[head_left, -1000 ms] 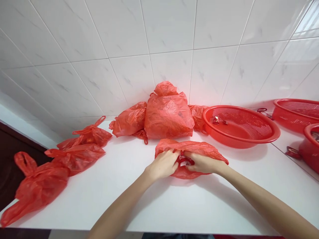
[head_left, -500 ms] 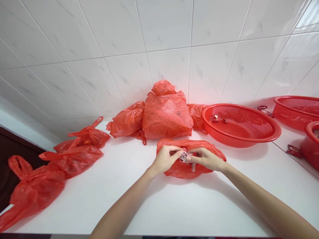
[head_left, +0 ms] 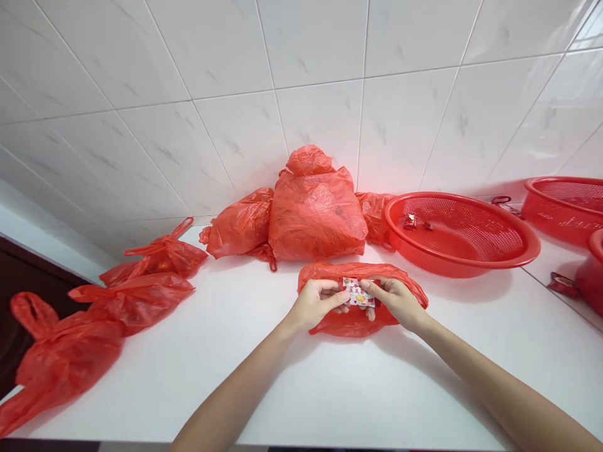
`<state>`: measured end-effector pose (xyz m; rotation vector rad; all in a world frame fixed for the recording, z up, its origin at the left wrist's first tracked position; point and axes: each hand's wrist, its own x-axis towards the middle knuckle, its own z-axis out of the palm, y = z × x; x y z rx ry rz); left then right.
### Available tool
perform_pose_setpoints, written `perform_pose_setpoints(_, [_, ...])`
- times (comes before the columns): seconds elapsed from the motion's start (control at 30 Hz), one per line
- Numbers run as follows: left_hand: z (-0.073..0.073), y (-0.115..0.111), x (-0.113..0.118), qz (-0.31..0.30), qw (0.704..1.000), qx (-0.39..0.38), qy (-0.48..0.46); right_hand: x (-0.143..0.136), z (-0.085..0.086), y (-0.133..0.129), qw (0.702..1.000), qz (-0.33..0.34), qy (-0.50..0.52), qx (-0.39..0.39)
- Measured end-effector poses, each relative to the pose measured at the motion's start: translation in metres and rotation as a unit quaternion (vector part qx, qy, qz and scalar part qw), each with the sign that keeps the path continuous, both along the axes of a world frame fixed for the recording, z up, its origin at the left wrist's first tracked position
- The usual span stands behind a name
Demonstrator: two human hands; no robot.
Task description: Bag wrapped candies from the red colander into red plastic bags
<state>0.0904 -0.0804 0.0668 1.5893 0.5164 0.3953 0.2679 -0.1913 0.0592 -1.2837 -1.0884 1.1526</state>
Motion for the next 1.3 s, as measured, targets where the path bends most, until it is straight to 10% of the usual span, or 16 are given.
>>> perform_pose_setpoints(0.5, [0.004,0.004,-0.002,0.012,0.999,0.027,-0.031,0.006,0.001,-0.002,0.995,0.052,0.091,-0.008])
perform_pose_setpoints(0.7, [-0.001,0.005,-0.003,0.082,0.991,0.103,0.011,0.014,0.000,0.000,0.996,-0.022,0.091,-0.007])
perform_pose_setpoints(1.07, [0.001,-0.001,-0.006,0.103,0.943,0.294,0.121,0.026,0.001,-0.004,0.973,-0.110,-0.199,-0.043])
perform_pose_setpoints(1.3, [0.006,-0.005,-0.008,0.000,0.930,0.338,0.147,0.016,-0.019,-0.002,0.912,0.089,-0.397,0.052])
